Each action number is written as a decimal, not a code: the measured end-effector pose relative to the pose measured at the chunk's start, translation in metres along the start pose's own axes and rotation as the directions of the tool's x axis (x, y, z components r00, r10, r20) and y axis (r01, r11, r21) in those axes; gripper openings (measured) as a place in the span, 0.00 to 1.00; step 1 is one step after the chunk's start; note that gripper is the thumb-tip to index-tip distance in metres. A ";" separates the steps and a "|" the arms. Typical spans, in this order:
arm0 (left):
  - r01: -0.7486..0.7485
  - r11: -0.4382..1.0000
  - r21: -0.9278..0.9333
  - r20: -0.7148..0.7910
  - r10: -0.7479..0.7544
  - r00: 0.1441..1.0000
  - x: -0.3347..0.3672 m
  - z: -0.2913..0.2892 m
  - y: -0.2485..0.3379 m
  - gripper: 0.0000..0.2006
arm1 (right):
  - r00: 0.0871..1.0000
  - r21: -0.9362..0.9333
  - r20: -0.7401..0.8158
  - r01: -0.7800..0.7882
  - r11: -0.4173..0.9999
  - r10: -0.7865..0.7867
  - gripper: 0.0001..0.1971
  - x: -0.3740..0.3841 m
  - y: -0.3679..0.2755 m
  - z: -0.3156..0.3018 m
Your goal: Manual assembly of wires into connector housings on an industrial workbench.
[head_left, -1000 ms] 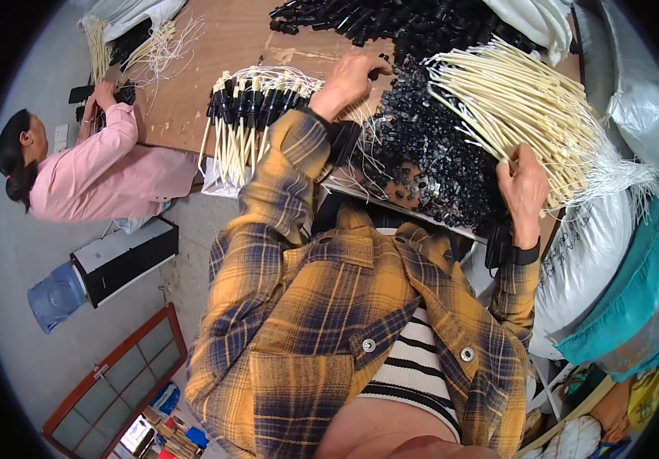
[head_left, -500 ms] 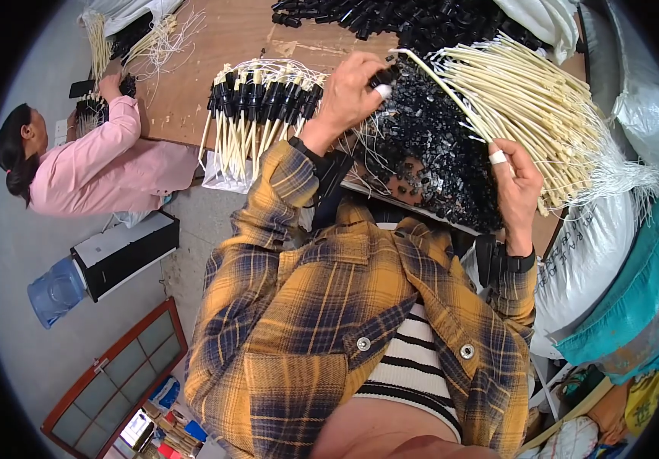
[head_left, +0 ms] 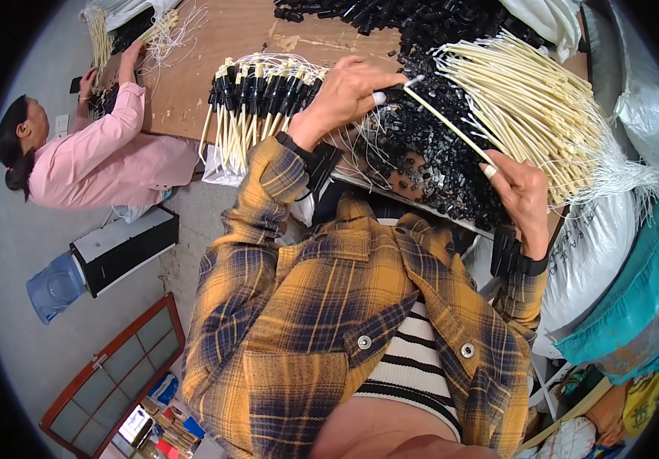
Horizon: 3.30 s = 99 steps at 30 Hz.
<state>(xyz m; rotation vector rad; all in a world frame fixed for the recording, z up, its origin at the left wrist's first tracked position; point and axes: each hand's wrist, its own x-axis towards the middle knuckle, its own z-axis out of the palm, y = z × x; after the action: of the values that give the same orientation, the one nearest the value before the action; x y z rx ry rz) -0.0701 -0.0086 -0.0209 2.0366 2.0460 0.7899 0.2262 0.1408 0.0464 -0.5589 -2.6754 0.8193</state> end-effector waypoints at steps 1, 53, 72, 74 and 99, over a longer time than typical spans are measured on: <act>-0.017 0.997 -0.070 0.023 0.018 1.000 0.000 0.000 0.001 0.20 | 0.999 0.034 -0.006 0.047 0.998 -0.047 0.10 0.000 0.004 -0.001; -0.017 0.945 -0.328 -0.173 -0.042 0.984 0.015 0.011 0.077 0.13 | 0.990 0.067 -0.142 0.038 0.997 -0.028 0.05 0.026 -0.029 0.075; 0.383 0.920 -0.085 -0.230 -0.392 0.891 0.065 0.060 -0.046 0.11 | 0.920 0.437 -0.057 -0.326 0.838 0.388 0.05 0.012 -0.013 0.078; 0.477 0.872 -0.108 -0.186 -0.489 0.852 0.065 0.058 -0.045 0.10 | 0.904 0.435 -0.078 -0.349 0.830 0.420 0.05 0.010 -0.009 0.078; 0.455 0.571 -0.683 0.107 -0.539 0.836 0.023 0.045 0.085 0.06 | 0.891 0.670 -0.033 -0.316 0.672 0.452 0.04 0.021 -0.013 0.091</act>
<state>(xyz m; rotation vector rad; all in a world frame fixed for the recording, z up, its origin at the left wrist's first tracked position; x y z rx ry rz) 0.0247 0.0201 -0.0143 0.9489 1.8148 1.2980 0.1696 0.0969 -0.0154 -0.9651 -1.9002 1.6245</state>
